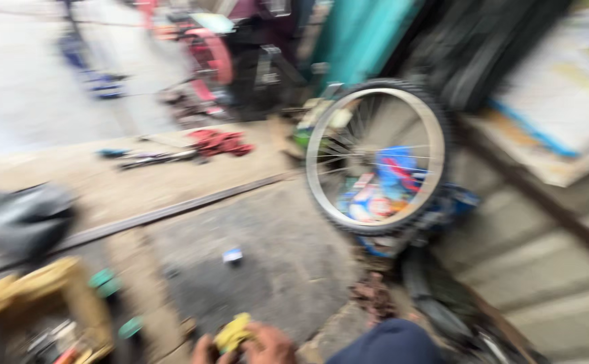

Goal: The person sits on the floor and cleans small mechanical parts using a yellow cloth. They open a small blue container, remove tiny metal balls, and wipe them individually before placing them back into the container. The person also wipes the container itself and handles a small packet of parts.

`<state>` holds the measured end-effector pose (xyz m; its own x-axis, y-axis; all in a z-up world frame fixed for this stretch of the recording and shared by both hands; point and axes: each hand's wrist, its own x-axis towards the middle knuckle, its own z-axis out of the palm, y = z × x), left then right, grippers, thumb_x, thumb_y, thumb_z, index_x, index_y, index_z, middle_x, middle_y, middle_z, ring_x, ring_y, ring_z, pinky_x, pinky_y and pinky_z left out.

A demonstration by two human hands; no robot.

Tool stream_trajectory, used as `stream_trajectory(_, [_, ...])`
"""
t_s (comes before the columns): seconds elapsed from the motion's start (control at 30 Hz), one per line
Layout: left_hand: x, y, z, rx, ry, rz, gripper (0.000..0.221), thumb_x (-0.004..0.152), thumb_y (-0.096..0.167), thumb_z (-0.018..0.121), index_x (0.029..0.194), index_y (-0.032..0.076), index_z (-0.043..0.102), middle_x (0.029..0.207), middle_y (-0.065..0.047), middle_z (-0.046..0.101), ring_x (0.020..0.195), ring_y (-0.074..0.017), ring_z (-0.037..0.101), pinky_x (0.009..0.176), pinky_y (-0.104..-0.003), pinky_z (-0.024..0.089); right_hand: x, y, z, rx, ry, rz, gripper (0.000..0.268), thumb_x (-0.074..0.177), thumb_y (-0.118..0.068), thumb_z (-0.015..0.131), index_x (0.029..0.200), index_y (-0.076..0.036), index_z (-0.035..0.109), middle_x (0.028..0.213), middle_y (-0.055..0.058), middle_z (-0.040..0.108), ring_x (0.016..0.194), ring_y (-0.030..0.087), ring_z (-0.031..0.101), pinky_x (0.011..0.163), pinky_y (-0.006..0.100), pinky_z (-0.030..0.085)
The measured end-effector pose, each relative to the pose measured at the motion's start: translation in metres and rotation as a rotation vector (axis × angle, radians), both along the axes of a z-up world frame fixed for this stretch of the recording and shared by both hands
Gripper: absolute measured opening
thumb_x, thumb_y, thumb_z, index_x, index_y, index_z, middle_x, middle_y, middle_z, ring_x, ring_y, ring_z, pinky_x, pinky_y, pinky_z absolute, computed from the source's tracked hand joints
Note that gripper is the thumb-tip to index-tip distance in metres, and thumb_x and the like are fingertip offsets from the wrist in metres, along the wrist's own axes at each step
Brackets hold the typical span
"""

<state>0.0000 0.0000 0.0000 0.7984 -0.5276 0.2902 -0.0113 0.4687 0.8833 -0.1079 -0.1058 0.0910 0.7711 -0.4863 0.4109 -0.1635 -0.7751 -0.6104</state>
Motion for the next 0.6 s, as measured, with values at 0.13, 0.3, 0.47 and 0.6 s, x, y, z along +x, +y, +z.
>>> stream_trajectory(0.13, [-0.010, 0.044, -0.016, 0.373, 0.279, -0.155, 0.038, 0.087, 0.001, 0.071, 0.115, 0.010, 0.047, 0.082, -0.012, 0.071, 0.062, -0.0166, 0.073, 0.056, -0.033, 0.063, -0.009, 0.008, 0.011, 0.106, 0.234, -0.077, 0.034, 0.072, -0.021, 0.085, 0.105, -0.017, 0.076, 0.101, 0.006, 0.078, 0.099, 0.028, 0.072, 0.085, 0.042, 0.057])
stream_trajectory(0.3, [-0.009, 0.050, 0.063, 0.369, 0.440, -0.207, 0.031, 0.094, 0.009, 0.074, 0.111, 0.005, 0.048, 0.080, -0.014, 0.067, 0.065, -0.0169, 0.069, 0.057, -0.034, 0.058, -0.013, -0.003, 0.068, 0.240, 0.087, -0.229, 0.033, 0.078, -0.019, 0.080, 0.110, -0.016, 0.072, 0.101, 0.009, 0.079, 0.095, 0.028, 0.075, 0.082, 0.041, 0.061])
stream_trajectory(0.47, [-0.017, 0.069, 0.091, 0.225, 0.958, -0.413, 0.023, 0.098, 0.019, 0.063, 0.113, 0.007, 0.049, 0.081, -0.014, 0.067, 0.065, -0.0254, 0.070, 0.059, -0.036, 0.058, -0.025, 0.000, 0.054, 0.024, 0.000, 0.219, 0.045, 0.071, -0.013, 0.085, 0.115, -0.007, 0.074, 0.103, 0.018, 0.077, 0.100, 0.037, 0.076, 0.081, 0.044, 0.059])
stream_trajectory(0.6, [-0.024, 0.073, 0.077, 0.011, 0.958, -0.498, 0.023, 0.107, 0.019, 0.064, 0.120, 0.003, 0.052, 0.081, -0.009, 0.062, 0.064, -0.0175, 0.064, 0.056, -0.029, 0.053, -0.022, -0.020, 0.031, -0.161, -0.070, 0.487, 0.035, 0.077, -0.016, 0.086, 0.110, -0.009, 0.074, 0.090, 0.013, 0.077, 0.087, 0.032, 0.077, 0.076, 0.040, 0.060])
